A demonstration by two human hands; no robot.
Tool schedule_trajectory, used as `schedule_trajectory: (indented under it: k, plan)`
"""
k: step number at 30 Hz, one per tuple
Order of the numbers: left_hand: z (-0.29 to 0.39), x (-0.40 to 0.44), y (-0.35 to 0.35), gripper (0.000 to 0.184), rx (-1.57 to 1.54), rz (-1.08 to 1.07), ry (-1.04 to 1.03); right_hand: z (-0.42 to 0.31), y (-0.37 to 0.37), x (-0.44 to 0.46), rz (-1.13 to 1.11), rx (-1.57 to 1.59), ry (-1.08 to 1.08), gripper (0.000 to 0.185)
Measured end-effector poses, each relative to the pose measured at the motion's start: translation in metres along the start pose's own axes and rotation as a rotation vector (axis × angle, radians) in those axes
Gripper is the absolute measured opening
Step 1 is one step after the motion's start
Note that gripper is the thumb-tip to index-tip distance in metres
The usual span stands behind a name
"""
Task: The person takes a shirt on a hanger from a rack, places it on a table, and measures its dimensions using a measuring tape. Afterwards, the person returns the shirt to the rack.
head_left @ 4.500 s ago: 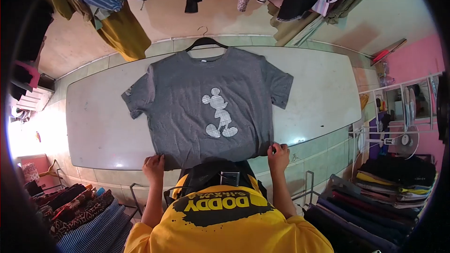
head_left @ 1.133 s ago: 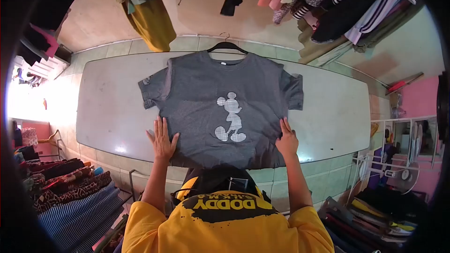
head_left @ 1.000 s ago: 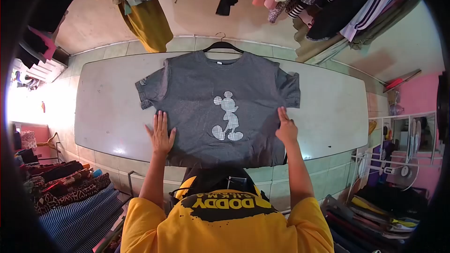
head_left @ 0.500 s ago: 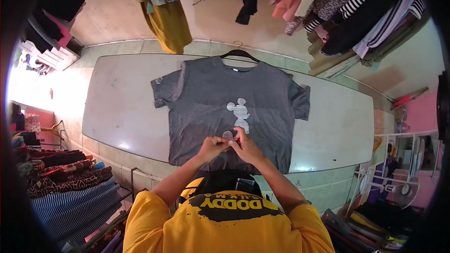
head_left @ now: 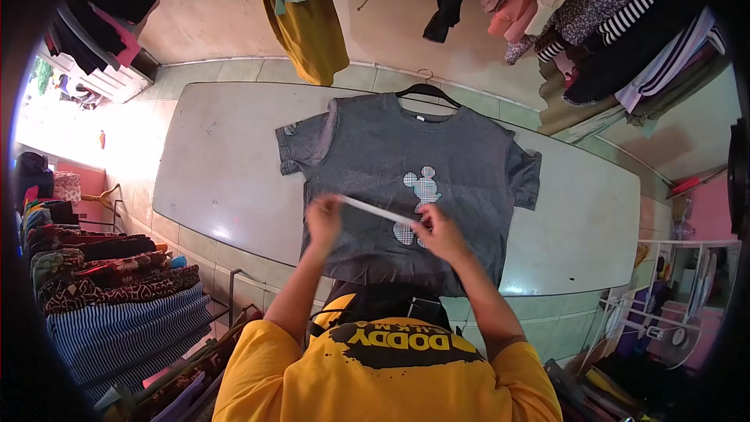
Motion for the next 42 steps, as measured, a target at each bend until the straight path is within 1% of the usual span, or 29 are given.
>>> schedule_trajectory:
  k: [1, 2, 3, 5, 7, 8, 9, 10, 11, 12, 13, 14, 17, 19, 20, 22, 24, 25, 28, 30, 42]
  plan:
    - [-0.008, 0.012, 0.021, 0.012, 0.101, 0.105, 0.1, 0.008, 0.011, -0.002, 0.002, 0.0, -0.003, 0.035]
    - [-0.011, 0.022, 0.039, 0.013, 0.201, 0.211, 0.199, 0.018, 0.025, -0.004, 0.043, -0.067, -0.044, 0.033]
    - [-0.007, 0.03, 0.046, 0.013, 0.199, 0.21, 0.198, 0.024, 0.034, -0.005, 0.084, -0.133, -0.086, 0.032]
    - [-0.003, 0.04, 0.056, 0.014, 0.204, 0.196, 0.311, 0.027, 0.042, -0.005, 0.112, -0.161, -0.075, 0.031]
    - [-0.014, 0.044, 0.054, 0.014, 0.26, 0.221, 0.273, 0.031, 0.044, -0.004, 0.145, -0.19, -0.07, 0.03]
    - [-0.019, 0.045, 0.052, 0.015, 0.315, 0.246, 0.237, 0.034, 0.04, -0.001, 0.137, -0.182, -0.039, 0.03]
    - [-0.021, 0.046, 0.052, 0.015, 0.306, 0.229, 0.229, 0.034, 0.038, 0.0, 0.134, -0.175, -0.014, 0.03]
    - [-0.023, 0.045, 0.052, 0.014, 0.311, 0.221, 0.237, 0.031, 0.037, 0.001, 0.148, -0.209, -0.012, 0.025]
    - [-0.025, 0.045, 0.051, 0.014, 0.315, 0.212, 0.247, 0.031, 0.04, 0.0, 0.164, -0.214, -0.034, 0.025]
    - [-0.026, 0.047, 0.048, 0.014, 0.304, 0.191, 0.24, 0.03, 0.042, 0.0, 0.133, -0.222, -0.034, 0.023]
    - [-0.026, 0.048, 0.049, 0.013, 0.381, 0.181, 0.273, 0.028, 0.046, -0.001, 0.099, -0.226, -0.03, 0.02]
    - [-0.026, 0.049, 0.051, 0.013, 0.461, 0.175, 0.306, 0.029, 0.057, -0.005, 0.111, -0.194, -0.061, 0.015]
    - [-0.026, 0.05, 0.054, 0.012, 0.463, 0.174, 0.291, 0.062, 0.104, -0.028, 0.19, -0.266, -0.067, 0.013]
    - [-0.026, 0.051, 0.055, 0.013, 0.463, 0.166, 0.29, 0.094, 0.136, -0.048, 0.218, -0.289, -0.161, 0.011]
    - [-0.029, 0.052, 0.057, 0.014, 0.461, 0.163, 0.279, 0.102, 0.148, -0.056, 0.22, -0.289, -0.165, 0.011]
    - [-0.04, 0.055, 0.06, 0.014, 0.459, 0.157, 0.267, 0.118, 0.165, -0.069, 0.214, -0.383, -0.327, 0.011]
    - [-0.045, 0.057, 0.061, 0.014, 0.367, 0.12, 0.269, 0.126, 0.17, -0.074, 0.205, -0.393, -0.374, 0.011]
    - [-0.042, 0.057, 0.061, 0.014, 0.368, 0.117, 0.268, 0.13, 0.172, -0.076, 0.195, -0.402, -0.416, 0.011]
    - [-0.034, 0.058, 0.062, 0.016, 0.386, 0.1, 0.29, 0.138, 0.177, -0.077, 0.174, -0.34, -0.45, 0.011]
    - [-0.031, 0.057, 0.063, 0.016, 0.352, 0.114, 0.299, 0.139, 0.178, -0.077, 0.173, -0.346, -0.457, 0.011]
    - [-0.034, 0.059, 0.064, 0.019, 0.402, 0.108, 0.292, 0.137, 0.174, -0.079, 0.223, -0.39, -0.435, 0.012]
Point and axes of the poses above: each hand's wrist, its own x-axis towards the middle knuckle, its own y-axis out of the back of the hand, z = x × y, the point moved 4 cm from there along x, towards the middle knuckle, and after that the axes turned 15 degrees about -z, right-handed, at the moved point
